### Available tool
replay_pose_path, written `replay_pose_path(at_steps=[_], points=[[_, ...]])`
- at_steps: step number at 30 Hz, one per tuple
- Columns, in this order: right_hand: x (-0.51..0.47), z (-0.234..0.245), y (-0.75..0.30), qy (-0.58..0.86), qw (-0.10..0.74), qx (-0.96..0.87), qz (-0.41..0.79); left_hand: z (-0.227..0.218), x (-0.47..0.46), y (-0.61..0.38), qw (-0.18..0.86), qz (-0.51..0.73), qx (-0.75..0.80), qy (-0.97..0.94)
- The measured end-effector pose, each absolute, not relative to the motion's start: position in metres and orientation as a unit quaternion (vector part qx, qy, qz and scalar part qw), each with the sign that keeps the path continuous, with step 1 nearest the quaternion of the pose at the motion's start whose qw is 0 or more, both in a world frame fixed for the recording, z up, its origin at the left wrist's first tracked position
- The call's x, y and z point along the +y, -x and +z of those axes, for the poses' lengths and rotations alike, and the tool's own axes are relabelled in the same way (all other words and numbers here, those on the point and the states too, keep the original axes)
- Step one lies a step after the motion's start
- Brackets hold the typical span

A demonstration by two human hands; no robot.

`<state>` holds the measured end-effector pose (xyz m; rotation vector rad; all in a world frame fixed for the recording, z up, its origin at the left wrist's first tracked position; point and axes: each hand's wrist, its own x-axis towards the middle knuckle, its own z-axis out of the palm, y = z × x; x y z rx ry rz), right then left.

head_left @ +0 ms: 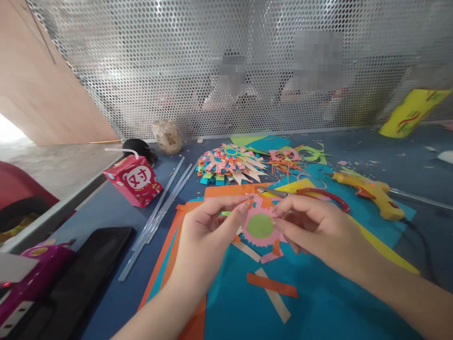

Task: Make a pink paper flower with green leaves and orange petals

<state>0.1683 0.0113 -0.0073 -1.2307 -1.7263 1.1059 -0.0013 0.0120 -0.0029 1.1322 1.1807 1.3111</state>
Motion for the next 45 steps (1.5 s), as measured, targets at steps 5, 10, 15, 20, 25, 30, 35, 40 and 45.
replay_pose_path(at_steps=[5, 10, 15, 20, 25, 30, 35, 40, 45], points=[[0.011, -0.007, -0.169, 0.471, 0.378, -0.657, 0.451, -0.004, 0.011, 0.002, 0.517, 0.550, 0.479, -0.448], [0.012, -0.006, -0.169, 0.454, 0.387, -0.649, 0.472, -0.005, 0.012, 0.002, 0.518, 0.548, 0.482, -0.446], [0.014, -0.008, -0.169, 0.437, 0.397, -0.638, 0.495, -0.009, 0.014, 0.001, 0.528, 0.542, 0.467, -0.457], [0.015, -0.011, -0.172, 0.439, 0.401, -0.632, 0.496, -0.009, 0.015, 0.002, 0.544, 0.539, 0.462, -0.447], [0.014, -0.009, -0.171, 0.439, 0.404, -0.649, 0.472, -0.006, 0.012, 0.001, 0.533, 0.538, 0.472, -0.451], [0.012, -0.009, -0.169, 0.462, 0.382, -0.699, 0.390, -0.005, 0.012, 0.001, 0.531, 0.540, 0.469, -0.454], [0.013, -0.012, -0.175, 0.459, 0.383, -0.742, 0.302, 0.001, 0.012, 0.003, 0.515, 0.533, 0.473, -0.477], [0.016, -0.013, -0.177, 0.437, 0.420, -0.760, 0.233, 0.005, 0.010, 0.003, 0.461, 0.547, 0.475, -0.512], [0.016, -0.011, -0.176, 0.395, 0.406, -0.804, 0.179, 0.002, 0.010, 0.002, 0.468, 0.543, 0.466, -0.519]])
